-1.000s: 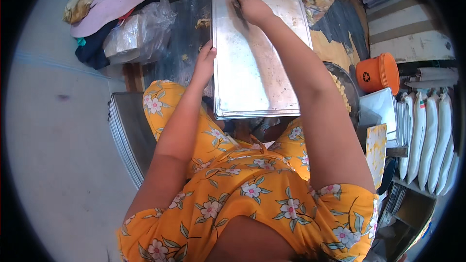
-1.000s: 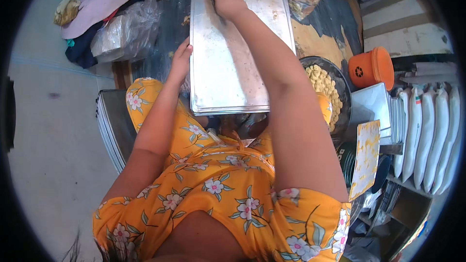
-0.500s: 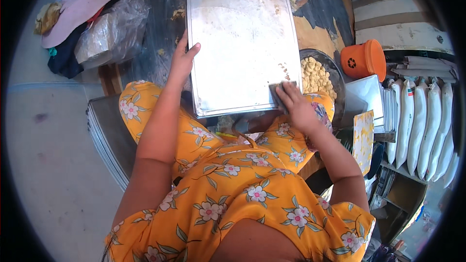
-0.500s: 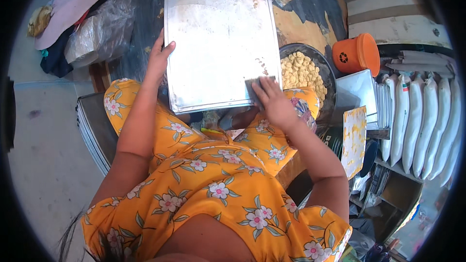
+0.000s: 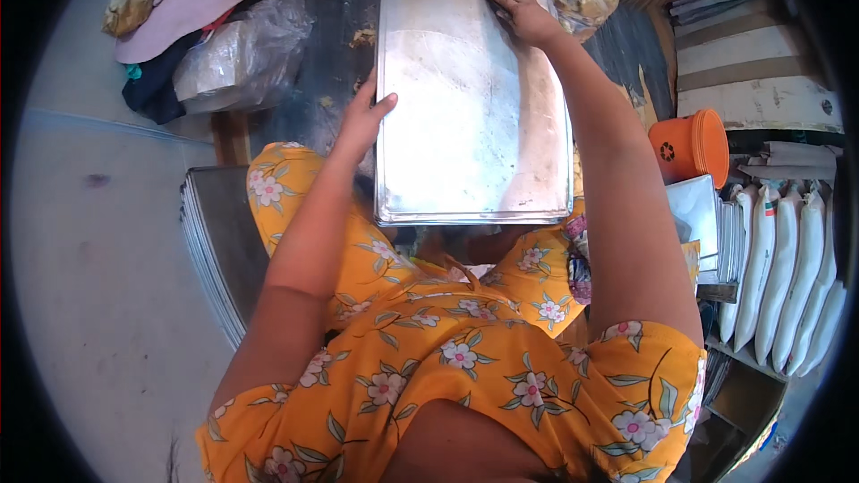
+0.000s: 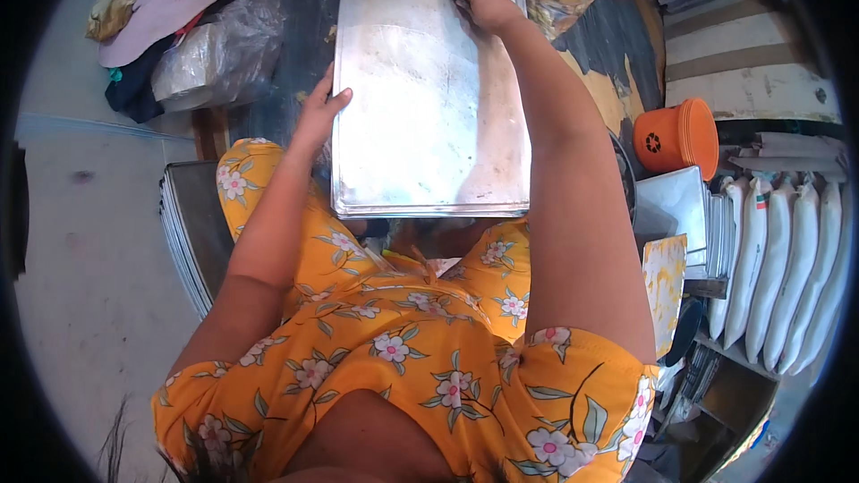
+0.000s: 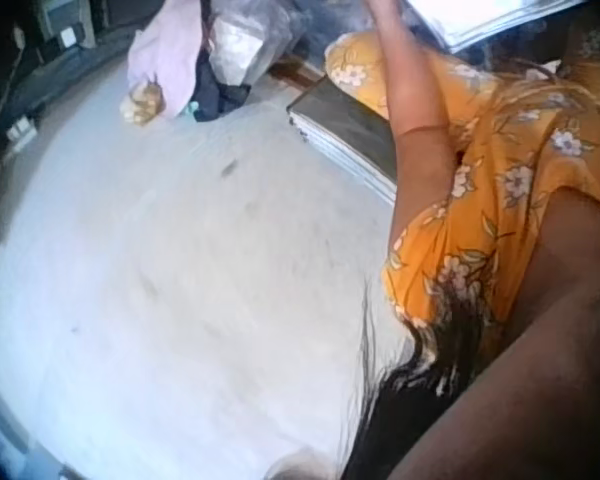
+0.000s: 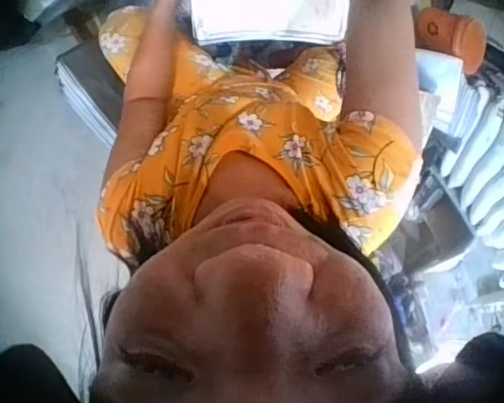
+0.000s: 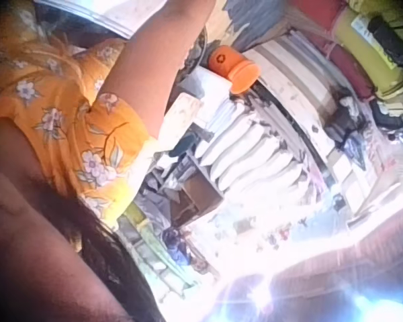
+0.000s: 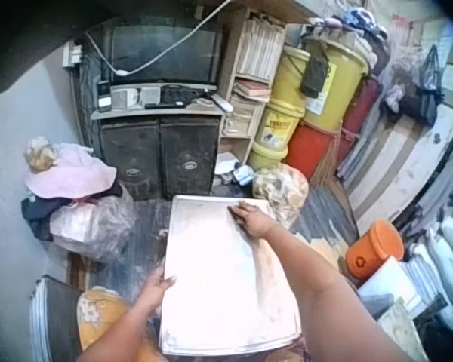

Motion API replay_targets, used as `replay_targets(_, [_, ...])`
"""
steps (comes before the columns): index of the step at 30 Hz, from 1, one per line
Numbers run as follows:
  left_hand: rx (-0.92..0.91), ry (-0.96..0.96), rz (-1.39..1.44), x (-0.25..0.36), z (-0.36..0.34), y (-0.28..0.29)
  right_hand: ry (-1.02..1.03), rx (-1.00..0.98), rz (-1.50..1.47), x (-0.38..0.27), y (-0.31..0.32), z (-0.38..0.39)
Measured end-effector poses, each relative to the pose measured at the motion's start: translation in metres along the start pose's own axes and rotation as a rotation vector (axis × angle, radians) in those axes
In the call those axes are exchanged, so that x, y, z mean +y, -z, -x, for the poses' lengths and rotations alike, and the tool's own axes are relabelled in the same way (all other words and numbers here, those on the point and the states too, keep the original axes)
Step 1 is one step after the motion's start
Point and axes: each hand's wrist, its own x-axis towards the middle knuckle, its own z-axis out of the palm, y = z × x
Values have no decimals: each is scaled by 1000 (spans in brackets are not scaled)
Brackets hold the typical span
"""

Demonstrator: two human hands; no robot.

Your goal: The person wipes metal baking trays with a cloth, transfers dough pieces from a bowl onto a tray, and shapes and arranges the dough pieces into rows on the tray by hand.

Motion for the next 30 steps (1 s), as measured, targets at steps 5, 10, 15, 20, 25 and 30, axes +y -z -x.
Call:
replay_targets(5, [19,-16,107,-16,2,10,64,17,-150,-83,9,67])
replay_targets(10, [-8,-76,97,-21,-3,1,70,-200,-124,-174,51,217])
replay_targets(15, [-24,-83,122,-18,-2,6,21,-128,-228,-151,28,183])
replay_targets(20, [-25,-71,139,-17,-3,7,-62,-34,-152,-66,-14,25])
replay_targets(25, [163,-321,-644,-1,-1,0,-59,182,-28,-57,-11,-34])
replay_targets(30, [138,-209,105,46,34,2,136,385,-277,-198,21,26])
